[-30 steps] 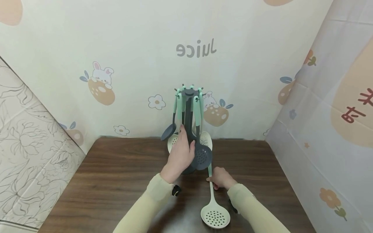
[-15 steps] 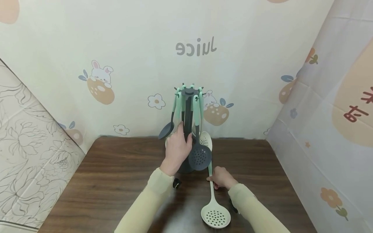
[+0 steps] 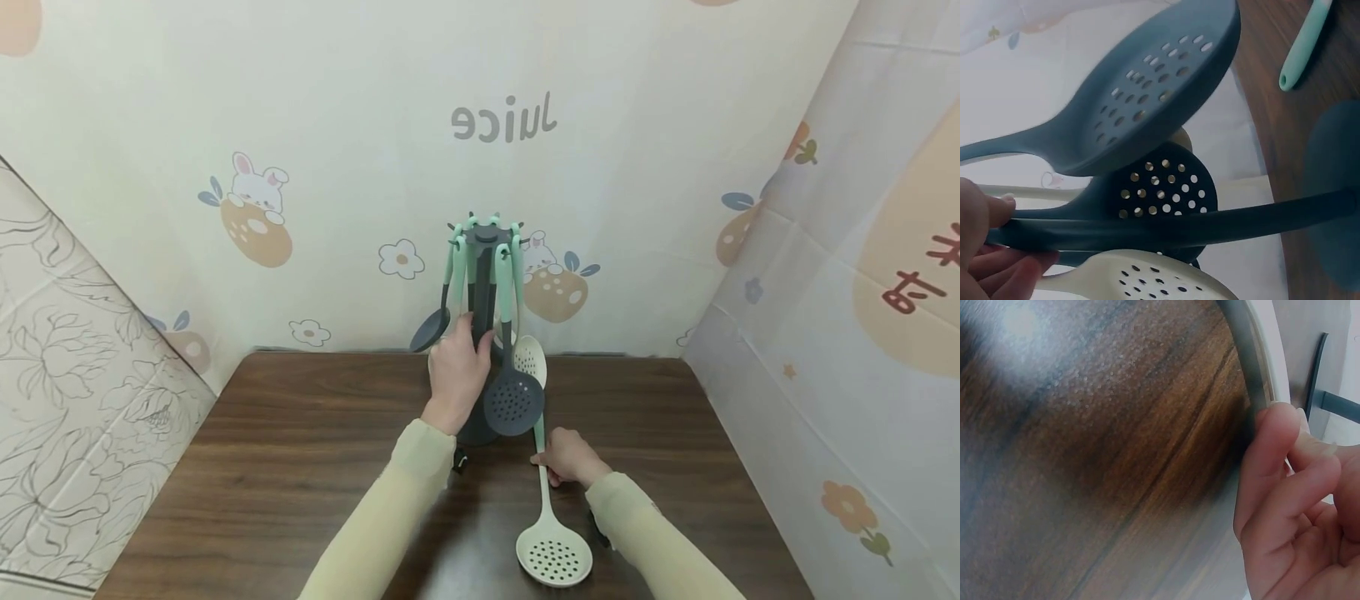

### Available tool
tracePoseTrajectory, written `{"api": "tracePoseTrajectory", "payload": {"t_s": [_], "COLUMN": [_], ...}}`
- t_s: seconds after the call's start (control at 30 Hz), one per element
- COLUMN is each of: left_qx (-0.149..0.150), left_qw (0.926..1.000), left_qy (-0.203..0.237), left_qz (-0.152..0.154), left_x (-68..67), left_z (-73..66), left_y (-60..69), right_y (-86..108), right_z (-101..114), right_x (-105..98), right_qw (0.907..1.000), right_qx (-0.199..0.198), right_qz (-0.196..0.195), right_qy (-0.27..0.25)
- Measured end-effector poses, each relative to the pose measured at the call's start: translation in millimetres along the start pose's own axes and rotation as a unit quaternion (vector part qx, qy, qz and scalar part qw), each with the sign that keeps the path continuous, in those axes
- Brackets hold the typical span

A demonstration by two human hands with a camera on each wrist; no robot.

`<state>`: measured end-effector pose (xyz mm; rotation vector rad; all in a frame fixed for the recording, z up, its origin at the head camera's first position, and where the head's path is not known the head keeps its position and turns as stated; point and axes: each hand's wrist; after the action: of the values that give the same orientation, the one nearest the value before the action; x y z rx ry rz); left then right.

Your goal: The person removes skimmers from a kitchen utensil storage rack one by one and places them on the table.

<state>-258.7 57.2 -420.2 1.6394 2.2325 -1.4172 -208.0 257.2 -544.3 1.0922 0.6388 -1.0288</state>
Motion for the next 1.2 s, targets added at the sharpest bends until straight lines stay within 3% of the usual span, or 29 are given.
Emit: {"api": "tracePoseTrajectory", "payload": {"t_s": [0.57,1.0,1.2], "left_qx": [0.051,0.025,0.027], "left_qw": [0.9983,0.9984,0.9976], "left_qy": [-0.024,0.043,0.054], "left_qz": [-0.016,0.029,0.032], "left_x": [-5.4,-13.1,-17.1], "left_z": [9.8,14.4,17.4], "left_y": [-6.1,-8.6,-10.3], "right_y": [-0.3,5.7,5.7], "right_z": [1.4,0.8,0.2], "right_x": [2.9,2.0,1.3], "right_qw": [0.9996,0.9995,0.9994], "right_qx": [-0.014,0.001,0.009], "right_qz": [-0.019,-0.02,-0.019], "right_qy": [-0.013,-0.024,-0.027]}}
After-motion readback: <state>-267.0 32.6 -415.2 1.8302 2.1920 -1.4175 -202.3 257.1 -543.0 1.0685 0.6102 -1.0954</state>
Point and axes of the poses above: each hand's wrist, its own y-axis away from the middle knuckle, its own x-axis out of the palm, z = x × y, and after that the axes turned 11 degrees about y, right-handed
